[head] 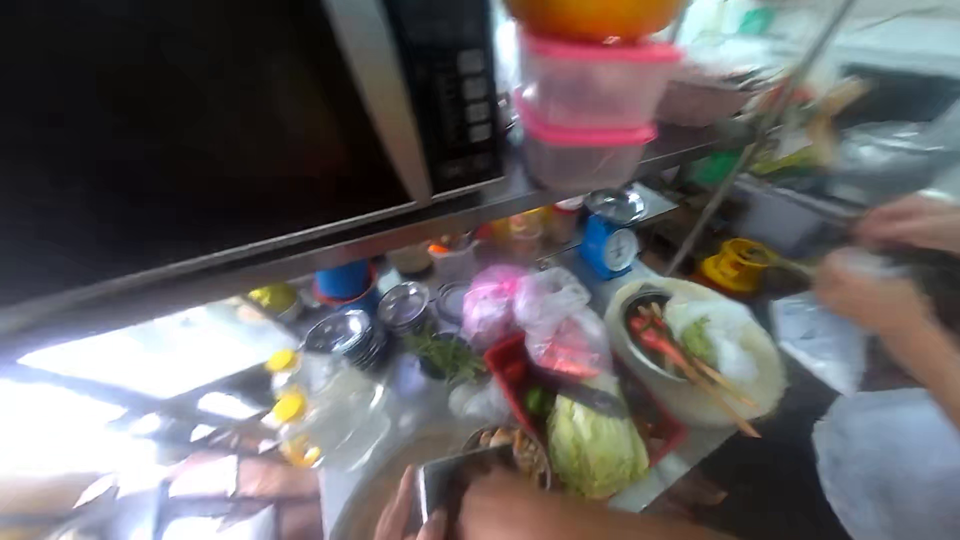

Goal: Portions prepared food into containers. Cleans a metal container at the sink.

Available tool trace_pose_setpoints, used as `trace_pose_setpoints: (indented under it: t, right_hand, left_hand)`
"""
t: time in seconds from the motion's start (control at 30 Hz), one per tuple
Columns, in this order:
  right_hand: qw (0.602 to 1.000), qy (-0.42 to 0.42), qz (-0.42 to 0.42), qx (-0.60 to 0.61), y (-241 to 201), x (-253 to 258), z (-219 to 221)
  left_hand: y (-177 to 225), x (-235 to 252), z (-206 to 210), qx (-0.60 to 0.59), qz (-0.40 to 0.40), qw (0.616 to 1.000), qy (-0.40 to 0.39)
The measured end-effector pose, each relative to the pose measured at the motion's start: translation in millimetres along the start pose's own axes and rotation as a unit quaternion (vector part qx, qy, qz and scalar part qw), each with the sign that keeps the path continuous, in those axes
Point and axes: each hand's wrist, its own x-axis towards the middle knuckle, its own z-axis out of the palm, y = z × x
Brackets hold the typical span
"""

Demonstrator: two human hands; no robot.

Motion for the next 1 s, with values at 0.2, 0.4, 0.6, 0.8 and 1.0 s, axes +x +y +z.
trace_pose_setpoints:
  t: [0.2, 0.4, 0.6, 0.8, 1.0]
  right_hand:
    - [0.999, 0.013, 0.030, 0.017, 18.4, 21.9, 3.9]
    - [1.000, 0.000, 0.008, -0.026, 27.5, 37.5, 1.5]
    - [0.935, 0.335, -0.113, 0.021, 57.0, 54.4, 25.4]
    - [0.890, 0.420, -0.067, 0.163, 82.8, 31.7, 32.7]
    - [0.974, 0.215, 0.057, -0.037, 109.0, 36.9, 71.5]
  left_hand:
    - [19.7, 5.3, 18.2, 0.010, -0.073, 0.993, 0.094]
    - [15.2, 15.6, 31.7, 0.047, -0.064, 0.988, 0.135]
    - [8.4, 28.2, 18.1, 0.059, -0.050, 0.990, 0.115]
    - [-6.2, 23.2, -5.1, 0.062, -0.089, 0.983, 0.149]
    - [-28.0, 9.6, -35.1, 0.072, -0.137, 0.969, 0.192]
